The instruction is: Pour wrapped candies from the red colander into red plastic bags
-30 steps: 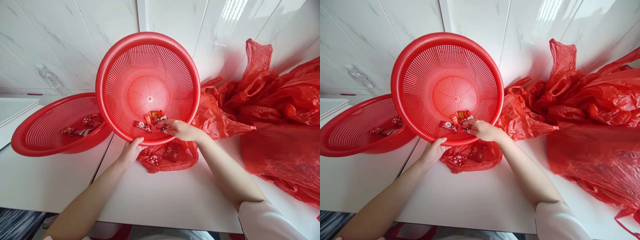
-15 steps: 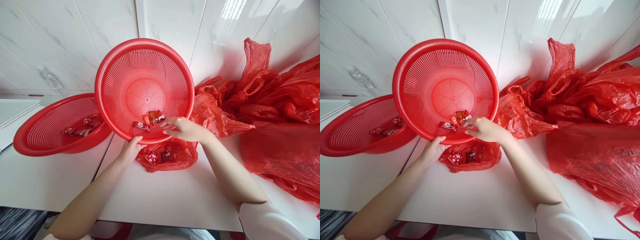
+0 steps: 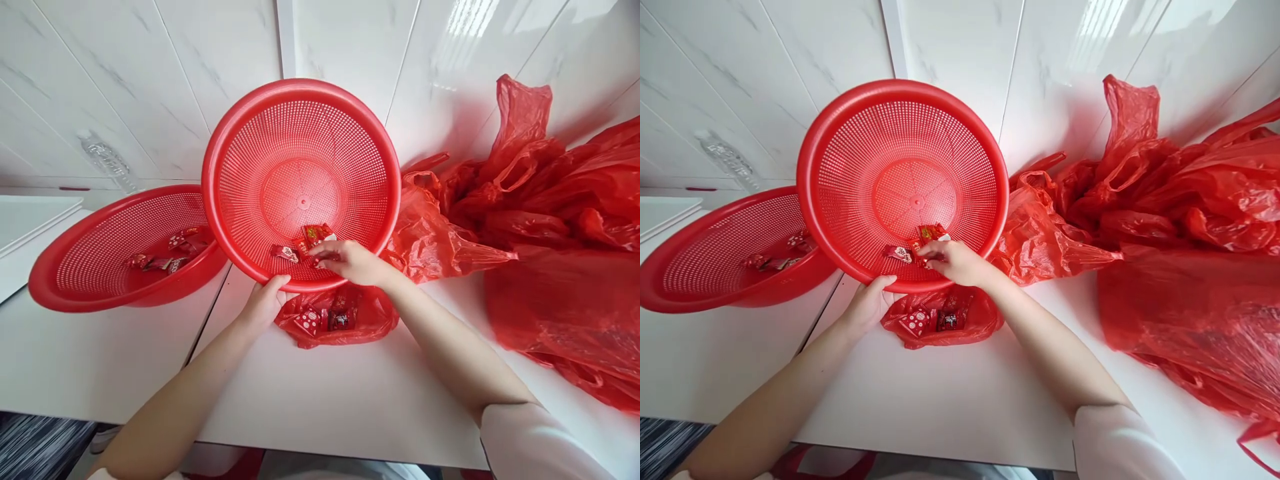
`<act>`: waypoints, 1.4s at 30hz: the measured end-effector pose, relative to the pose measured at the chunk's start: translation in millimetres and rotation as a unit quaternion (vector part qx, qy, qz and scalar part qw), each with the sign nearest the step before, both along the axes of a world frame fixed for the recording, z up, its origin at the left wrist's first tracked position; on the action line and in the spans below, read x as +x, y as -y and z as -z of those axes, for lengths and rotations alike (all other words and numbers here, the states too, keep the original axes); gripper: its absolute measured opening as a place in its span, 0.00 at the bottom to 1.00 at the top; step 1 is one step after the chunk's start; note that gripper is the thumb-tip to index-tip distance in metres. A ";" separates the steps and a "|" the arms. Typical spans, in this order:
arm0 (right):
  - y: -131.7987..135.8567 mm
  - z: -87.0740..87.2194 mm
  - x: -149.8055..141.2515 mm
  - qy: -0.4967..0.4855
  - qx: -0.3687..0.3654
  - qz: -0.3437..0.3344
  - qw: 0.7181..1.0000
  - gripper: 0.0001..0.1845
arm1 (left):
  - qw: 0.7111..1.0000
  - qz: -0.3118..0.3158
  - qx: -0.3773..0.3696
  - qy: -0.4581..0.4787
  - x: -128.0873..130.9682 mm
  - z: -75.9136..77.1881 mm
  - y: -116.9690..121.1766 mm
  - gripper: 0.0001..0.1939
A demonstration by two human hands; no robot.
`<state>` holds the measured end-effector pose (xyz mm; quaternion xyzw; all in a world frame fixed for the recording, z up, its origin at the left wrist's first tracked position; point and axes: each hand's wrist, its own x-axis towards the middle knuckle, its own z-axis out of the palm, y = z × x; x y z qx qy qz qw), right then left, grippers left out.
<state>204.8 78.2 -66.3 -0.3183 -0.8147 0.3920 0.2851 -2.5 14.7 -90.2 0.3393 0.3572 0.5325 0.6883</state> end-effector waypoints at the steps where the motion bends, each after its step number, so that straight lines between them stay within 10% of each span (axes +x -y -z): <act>1: -1.8 -2.8 2.7 -0.033 -0.058 0.019 0.998 0.15 | 1.000 -0.003 0.000 0.001 -0.7 -1.5 -0.7 0.20; 6: -3.6 -16.8 14.6 -0.107 -0.204 0.023 0.973 0.13 | 1.000 -0.018 0.010 -0.004 -2.4 -4.5 -2.8 0.14; 15: 9.7 -44.6 34.4 0.103 -0.024 -0.031 0.994 0.12 | 1.000 -0.018 0.012 -0.002 0.2 2.2 -1.4 0.17; 29: 16.5 20.7 -29.7 0.040 0.144 -0.017 0.989 0.27 | 0.999 0.027 -0.005 -0.024 11.4 20.1 15.0 0.26; 34: 8.3 12.0 -20.7 -0.061 -0.012 0.001 0.998 0.26 | 1.000 0.027 0.008 0.011 7.5 5.6 8.4 0.25; 42: -13.2 0.8 2.2 -0.261 -0.254 0.063 0.929 0.16 | 0.999 -0.026 0.029 -0.013 -6.7 -9.1 -0.7 0.22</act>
